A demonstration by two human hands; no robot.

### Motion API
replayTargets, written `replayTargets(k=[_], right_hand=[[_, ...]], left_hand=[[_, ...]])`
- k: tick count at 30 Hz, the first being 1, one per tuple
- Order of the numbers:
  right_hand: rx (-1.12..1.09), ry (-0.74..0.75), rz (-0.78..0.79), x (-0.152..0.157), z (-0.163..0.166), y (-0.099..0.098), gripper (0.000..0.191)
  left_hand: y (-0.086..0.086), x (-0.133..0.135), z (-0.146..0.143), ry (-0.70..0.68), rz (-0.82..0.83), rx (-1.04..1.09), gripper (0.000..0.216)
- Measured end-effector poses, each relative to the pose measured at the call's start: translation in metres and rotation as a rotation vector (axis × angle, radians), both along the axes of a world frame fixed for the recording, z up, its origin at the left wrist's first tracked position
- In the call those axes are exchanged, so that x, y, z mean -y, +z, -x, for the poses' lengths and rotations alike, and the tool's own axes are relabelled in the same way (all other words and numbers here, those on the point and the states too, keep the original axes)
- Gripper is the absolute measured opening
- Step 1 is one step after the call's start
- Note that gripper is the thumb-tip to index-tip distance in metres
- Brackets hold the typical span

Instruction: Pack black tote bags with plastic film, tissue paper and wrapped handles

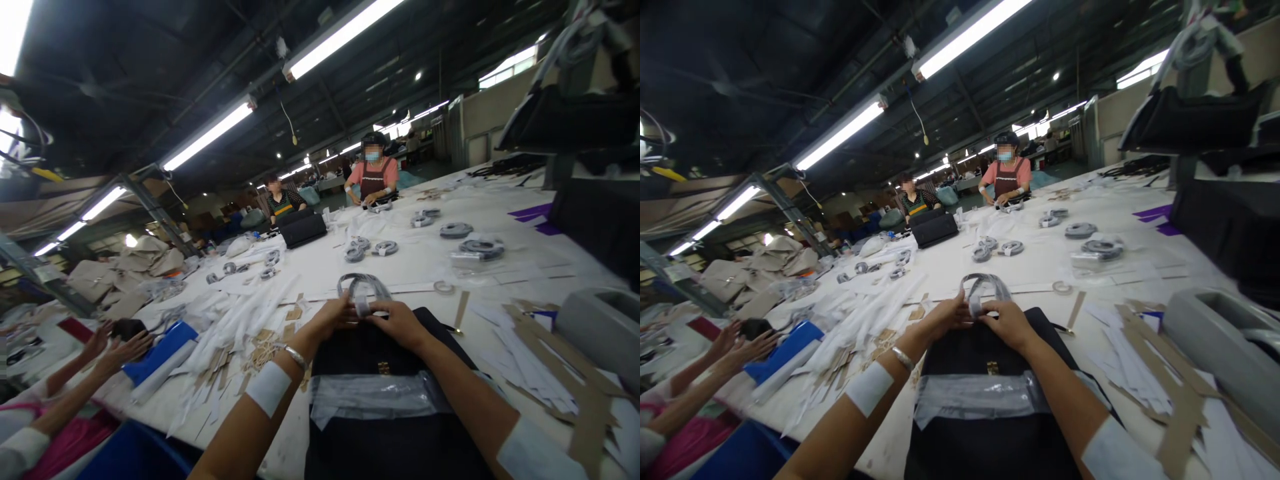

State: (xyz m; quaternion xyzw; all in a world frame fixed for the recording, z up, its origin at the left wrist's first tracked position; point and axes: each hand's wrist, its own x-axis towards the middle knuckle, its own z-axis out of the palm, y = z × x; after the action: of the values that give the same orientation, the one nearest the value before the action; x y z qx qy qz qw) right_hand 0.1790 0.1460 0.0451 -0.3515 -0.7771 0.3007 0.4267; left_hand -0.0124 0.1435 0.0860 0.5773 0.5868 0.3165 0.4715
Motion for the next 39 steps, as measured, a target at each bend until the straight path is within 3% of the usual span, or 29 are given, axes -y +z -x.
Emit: replayTargets(k=[2,4,8,12,14,18,20,25,29,32,35,37,39], right_hand=[[0.031,0.059,-0.024,0.001,0.001,-0.002,0.024],[0.016,0.043,-0.004,-0.001,0.001,-0.002,0.024],[-0.300,-0.180,0.159,-0.003,-0.002,0.006,0.025],[-0.631,-0.093,0.173,0.004,-0.003,0.020,0.038],[-0.643,-0.068,0.082,0.009,-0.003,0.024,0.033],[-0.624,-0.183,-0.052,0.015,-0.004,0.026,0.019],[-0.636,-0.200,-0.072,0.017,-0.004,0.026,0.015],[-0.615,-0.223,-0.108,0.025,-0.001,0.028,0.012],[-0.618,-0.129,-0.029,0.028,0.000,0.029,0.011],[-0.713,-0.004,0.207,0.025,-0.001,0.027,0.013],[-0.840,0.094,0.450,0.021,-0.003,0.027,0.018],[-0.875,0.138,0.523,0.021,-0.005,0.028,0.020],[-0.878,0.165,0.556,0.021,-0.006,0.030,0.020]], left_hand=[[0.001,0.000,-0.006,0.009,0.050,0.192,0.060],[0.002,0.000,-0.013,0.048,-0.077,0.325,0.057],[0.005,0.005,-0.023,-0.016,-0.298,0.365,0.048],[0.003,0.011,-0.031,-0.190,-0.369,0.153,0.034],[0.000,0.012,-0.035,-0.239,-0.401,0.036,0.028],[-0.013,0.009,-0.037,-0.299,-0.464,-0.013,0.020],[-0.020,0.005,-0.033,-0.343,-0.458,-0.045,0.022],[-0.038,-0.010,-0.015,-0.368,-0.444,-0.471,0.025],[-0.043,-0.020,-0.012,-0.375,-0.392,-0.600,0.021],[-0.031,-0.018,-0.009,-0.422,-0.371,-0.641,0.021],[-0.007,0.000,-0.002,-0.472,-0.436,-0.636,0.063],[0.009,0.018,0.001,-0.502,-0.505,-0.516,0.079],[0.017,0.036,0.001,-0.499,-0.552,-0.322,0.071]])
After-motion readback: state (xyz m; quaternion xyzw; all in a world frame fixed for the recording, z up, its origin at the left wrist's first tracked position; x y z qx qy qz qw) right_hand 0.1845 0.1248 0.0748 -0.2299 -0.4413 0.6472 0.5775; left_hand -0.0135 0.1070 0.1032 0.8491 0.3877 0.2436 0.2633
